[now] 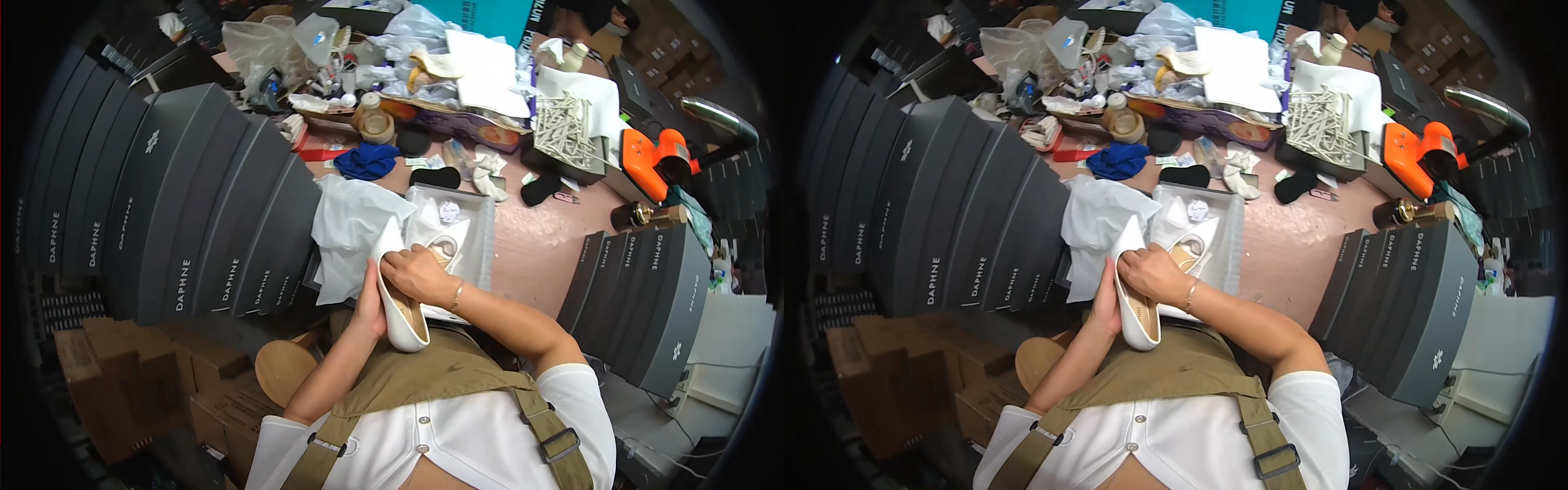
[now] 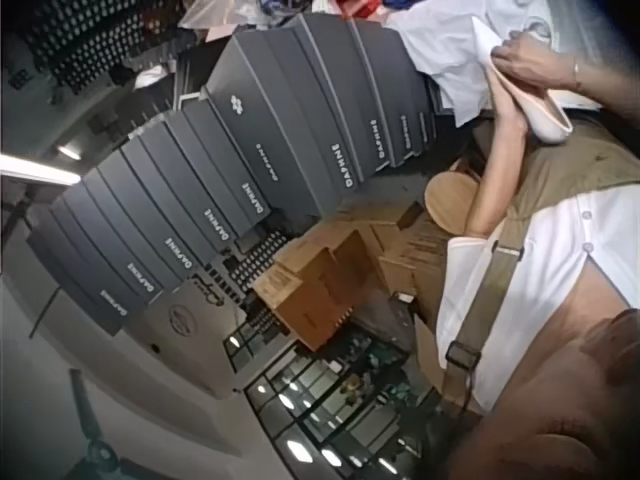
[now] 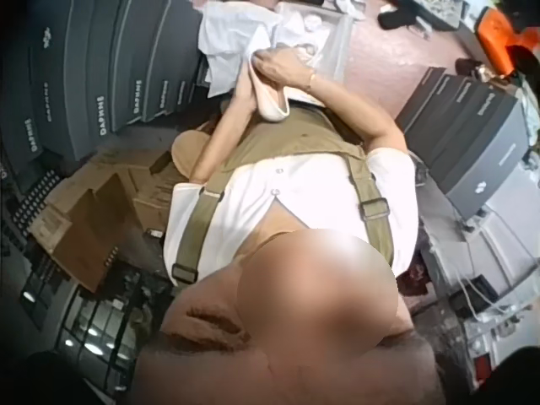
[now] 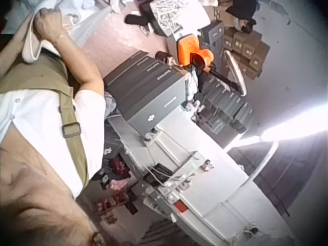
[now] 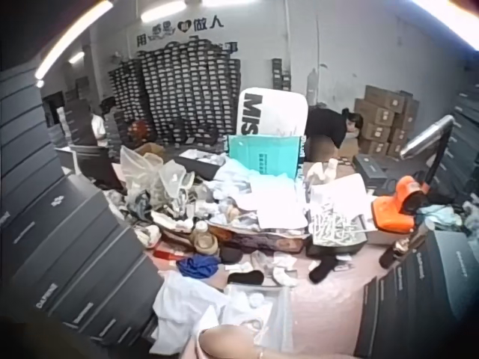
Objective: Inspecting white high-heeled shoes, wrapping them in tissue paper, and placing them into brand-name shoe boxes.
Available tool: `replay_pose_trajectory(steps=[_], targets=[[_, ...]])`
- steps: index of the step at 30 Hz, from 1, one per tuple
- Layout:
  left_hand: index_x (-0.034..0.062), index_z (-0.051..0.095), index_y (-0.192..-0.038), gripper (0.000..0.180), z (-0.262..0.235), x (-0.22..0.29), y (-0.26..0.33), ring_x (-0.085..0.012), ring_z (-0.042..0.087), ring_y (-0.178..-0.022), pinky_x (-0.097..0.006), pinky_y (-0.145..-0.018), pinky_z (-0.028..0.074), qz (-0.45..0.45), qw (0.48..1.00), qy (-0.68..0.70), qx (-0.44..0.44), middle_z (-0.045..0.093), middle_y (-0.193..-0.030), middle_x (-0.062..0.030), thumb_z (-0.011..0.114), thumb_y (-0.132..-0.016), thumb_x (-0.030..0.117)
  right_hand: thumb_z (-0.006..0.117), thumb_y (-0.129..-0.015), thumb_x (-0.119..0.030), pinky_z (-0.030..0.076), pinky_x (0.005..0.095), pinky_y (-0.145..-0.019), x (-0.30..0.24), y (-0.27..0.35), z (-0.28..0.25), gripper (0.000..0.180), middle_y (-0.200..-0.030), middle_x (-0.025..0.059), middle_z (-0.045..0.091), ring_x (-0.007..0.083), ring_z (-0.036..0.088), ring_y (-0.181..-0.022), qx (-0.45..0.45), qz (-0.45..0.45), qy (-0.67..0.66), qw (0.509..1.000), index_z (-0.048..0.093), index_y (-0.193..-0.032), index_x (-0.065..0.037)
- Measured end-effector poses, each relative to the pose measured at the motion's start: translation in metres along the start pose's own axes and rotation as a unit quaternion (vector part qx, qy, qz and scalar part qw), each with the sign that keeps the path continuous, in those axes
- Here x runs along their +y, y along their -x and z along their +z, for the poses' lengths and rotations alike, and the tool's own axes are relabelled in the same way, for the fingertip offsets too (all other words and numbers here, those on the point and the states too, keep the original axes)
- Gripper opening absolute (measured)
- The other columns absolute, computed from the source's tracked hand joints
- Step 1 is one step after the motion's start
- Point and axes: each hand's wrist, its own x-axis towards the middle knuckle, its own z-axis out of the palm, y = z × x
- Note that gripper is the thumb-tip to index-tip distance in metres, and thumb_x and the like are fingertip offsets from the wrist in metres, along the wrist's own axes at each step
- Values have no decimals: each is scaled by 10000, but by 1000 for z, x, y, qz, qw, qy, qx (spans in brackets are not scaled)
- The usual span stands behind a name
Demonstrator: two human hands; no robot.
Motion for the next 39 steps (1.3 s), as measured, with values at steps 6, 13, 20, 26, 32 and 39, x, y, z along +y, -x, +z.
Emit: replay_pose_trajectory(steps=[6, 13, 20, 26, 32, 39], targets=[[95, 447, -1310, 659, -12, -9, 11, -254, 555, -1091, -429, -897, 483, 34, 998, 10, 42, 533, -1240, -121, 316, -944, 628, 581, -773, -159, 474, 348, -577, -8, 12, 27, 89, -680, 51, 578, 234, 625, -616, 17, 21, -72, 997, 552, -796, -79], [62, 502, -1240, 773, -27, 12, -2, -303, 624, -882, -505, -752, 547, 0, 998, -17, 65, 601, -1018, -157, 327, -878, 722, 670, -769, -196, 460, 426, -622, 27, 55, -4, 307, -733, 113, 610, 292, 616, -680, 61, 244, -4, 968, 574, -1007, -29], [64, 389, -1349, 695, 9, 1, -5, -253, 483, -1206, -387, -1000, 432, 67, 996, -45, 46, 472, -1319, -130, 310, -946, 625, 418, -941, -440, 227, 589, -1017, -9, 17, 19, 544, -1132, 221, 500, 395, 453, -1131, -13, 157, -418, 895, 445, -1204, 36], [69, 306, -1388, 613, -3, -8, -4, -244, 446, -1261, -388, -1053, 392, 132, 986, -68, 77, 420, -1378, -125, 229, -997, 536, 223, -987, -501, 181, 617, -1013, -13, -16, 65, 619, -1088, 228, 501, 377, 447, -1108, -75, 209, -430, 875, 494, -1126, 38], [92, 383, -1357, 650, 4, 39, -3, -233, 533, -1149, -397, -959, 456, 77, 992, -100, 13, 531, -1250, -107, 348, -952, 598, 238, -990, -486, 179, 541, -1067, -22, -3, 8, 621, -1114, 269, 508, 399, 456, -1118, -97, 183, -431, 878, 530, -1060, 57], [29, 477, -1159, 480, -42, 38, -36, -192, 572, -916, -342, -793, 490, 85, 972, -201, 88, 556, -1031, -98, 405, -988, 471, 252, -1002, -421, 143, 591, -1082, -46, 4, 50, 454, -1069, 233, 482, 397, 424, -1135, -136, 112, -347, 921, 464, -1206, -75]])
